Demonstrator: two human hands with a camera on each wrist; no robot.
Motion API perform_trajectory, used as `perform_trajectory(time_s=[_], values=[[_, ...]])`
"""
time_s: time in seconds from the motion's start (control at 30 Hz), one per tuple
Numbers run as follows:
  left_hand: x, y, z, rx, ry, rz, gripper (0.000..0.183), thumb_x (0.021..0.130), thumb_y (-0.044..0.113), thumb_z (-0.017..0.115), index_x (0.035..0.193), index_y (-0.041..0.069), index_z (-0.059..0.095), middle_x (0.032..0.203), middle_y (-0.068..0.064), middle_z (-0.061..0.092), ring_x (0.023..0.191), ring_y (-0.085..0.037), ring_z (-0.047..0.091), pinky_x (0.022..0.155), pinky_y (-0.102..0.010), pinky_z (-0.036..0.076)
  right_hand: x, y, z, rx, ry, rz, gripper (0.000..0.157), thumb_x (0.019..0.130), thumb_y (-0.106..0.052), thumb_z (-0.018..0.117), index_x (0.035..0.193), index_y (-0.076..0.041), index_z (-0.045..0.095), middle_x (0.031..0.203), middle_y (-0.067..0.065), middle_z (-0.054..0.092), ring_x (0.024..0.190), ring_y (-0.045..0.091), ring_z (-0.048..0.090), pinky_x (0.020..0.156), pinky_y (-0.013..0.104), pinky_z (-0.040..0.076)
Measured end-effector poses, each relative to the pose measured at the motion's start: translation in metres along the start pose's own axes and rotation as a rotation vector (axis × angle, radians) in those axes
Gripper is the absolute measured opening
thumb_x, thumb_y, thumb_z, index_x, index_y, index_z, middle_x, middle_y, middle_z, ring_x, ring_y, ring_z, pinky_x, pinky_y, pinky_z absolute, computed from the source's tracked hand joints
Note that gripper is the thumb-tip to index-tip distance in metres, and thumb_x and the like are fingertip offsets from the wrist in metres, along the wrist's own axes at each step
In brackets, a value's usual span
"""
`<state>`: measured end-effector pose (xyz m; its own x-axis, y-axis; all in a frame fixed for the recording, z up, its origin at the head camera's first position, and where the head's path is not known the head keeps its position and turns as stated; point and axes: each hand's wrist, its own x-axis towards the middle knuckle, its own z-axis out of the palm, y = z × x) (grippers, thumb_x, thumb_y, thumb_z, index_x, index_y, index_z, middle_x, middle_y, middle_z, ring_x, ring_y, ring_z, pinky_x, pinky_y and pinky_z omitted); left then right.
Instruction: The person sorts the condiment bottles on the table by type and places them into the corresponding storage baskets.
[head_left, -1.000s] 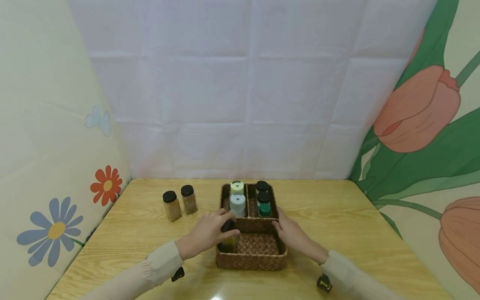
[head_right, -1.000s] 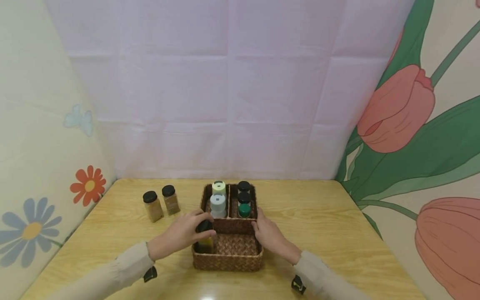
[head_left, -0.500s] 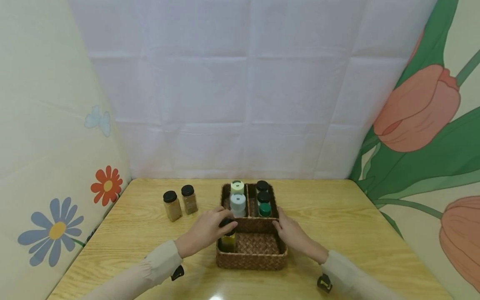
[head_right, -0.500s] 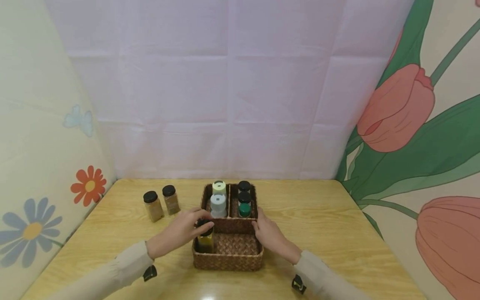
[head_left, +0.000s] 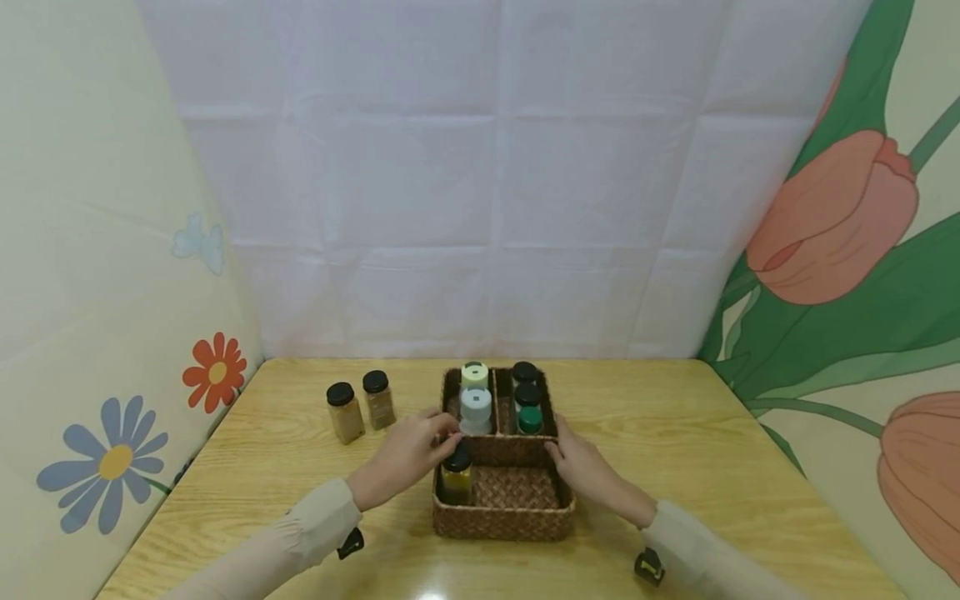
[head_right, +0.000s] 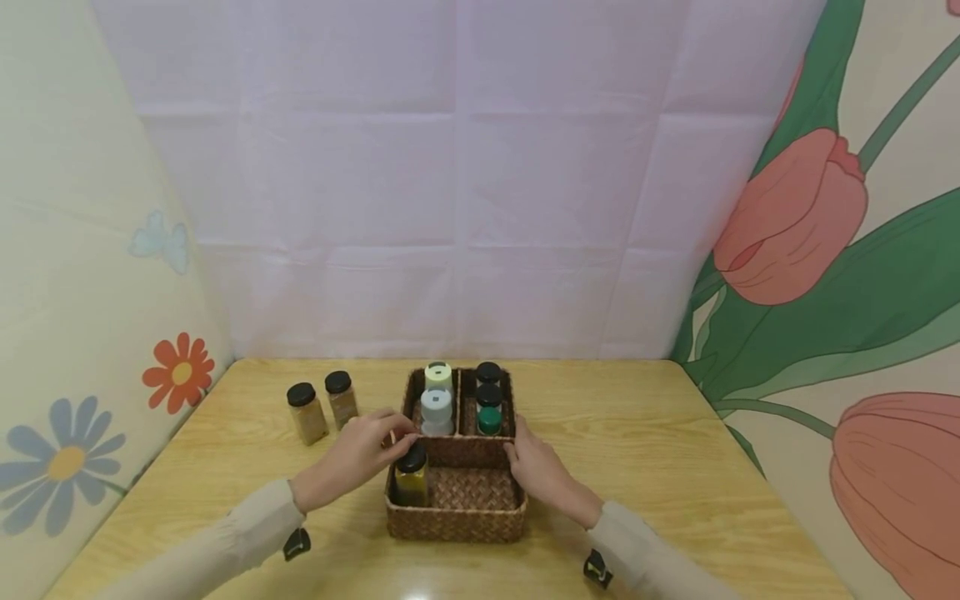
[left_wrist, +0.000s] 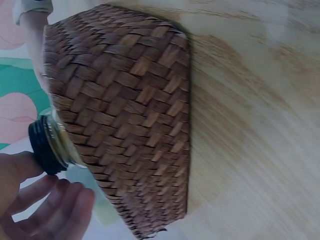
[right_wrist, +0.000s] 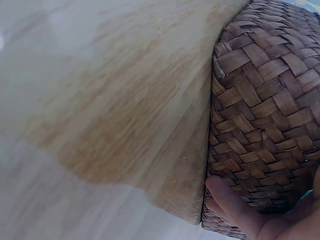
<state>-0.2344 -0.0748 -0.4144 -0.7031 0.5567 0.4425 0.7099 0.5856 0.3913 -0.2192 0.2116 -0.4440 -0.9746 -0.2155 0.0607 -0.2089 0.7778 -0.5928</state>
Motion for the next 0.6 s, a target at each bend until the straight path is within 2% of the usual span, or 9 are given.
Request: perform_trajectory(time_s=[0.13, 0.37, 0.6], values=[[-0.002, -0.005, 0.001, 0.002, 0.047, 0.01, 0.008, 0.096, 0.015, 0.068, 0.097, 0.011, 0.074, 0.088, 0.004, 0.064, 0.069, -0.003, 0.057, 0.055, -0.019, 0.047, -0.001, 0.0, 0.0, 0.001, 0.003, -0.006, 0.06, 0.105, -0.007, 0.046, 0.15, 0.017, 0.014, 0.053, 0.002, 0.046, 0.041, 0.011, 0.034, 0.044, 0.029, 0.034], [-0.006, -0.014, 0.002, 0.108, 0.157, 0.044, 0.005, 0.093, 0.013, 0.071, 0.088, 0.013, 0.072, 0.077, 0.005, 0.061, 0.058, -0.002, 0.053, 0.049, -0.019, 0.041, -0.001, 0.0, -0.001, -0.006, 0.001, -0.009, 0.06, 0.106, -0.007, 0.046, 0.15, 0.017, 0.013, 0.051, 0.001, 0.045, 0.04, 0.01, 0.033, 0.043, 0.028, 0.033], [-0.008, -0.028, -0.002, 0.169, 0.239, 0.037, 0.006, 0.088, 0.012, 0.077, 0.089, 0.013, 0.071, 0.073, 0.005, 0.058, 0.06, -0.008, 0.053, 0.052, -0.023, 0.043, -0.002, 0.001, -0.001, -0.001, 0.002, -0.017, 0.06, 0.106, -0.007, 0.045, 0.15, 0.018, 0.013, 0.052, 0.002, 0.045, 0.04, 0.011, 0.033, 0.044, 0.029, 0.034]])
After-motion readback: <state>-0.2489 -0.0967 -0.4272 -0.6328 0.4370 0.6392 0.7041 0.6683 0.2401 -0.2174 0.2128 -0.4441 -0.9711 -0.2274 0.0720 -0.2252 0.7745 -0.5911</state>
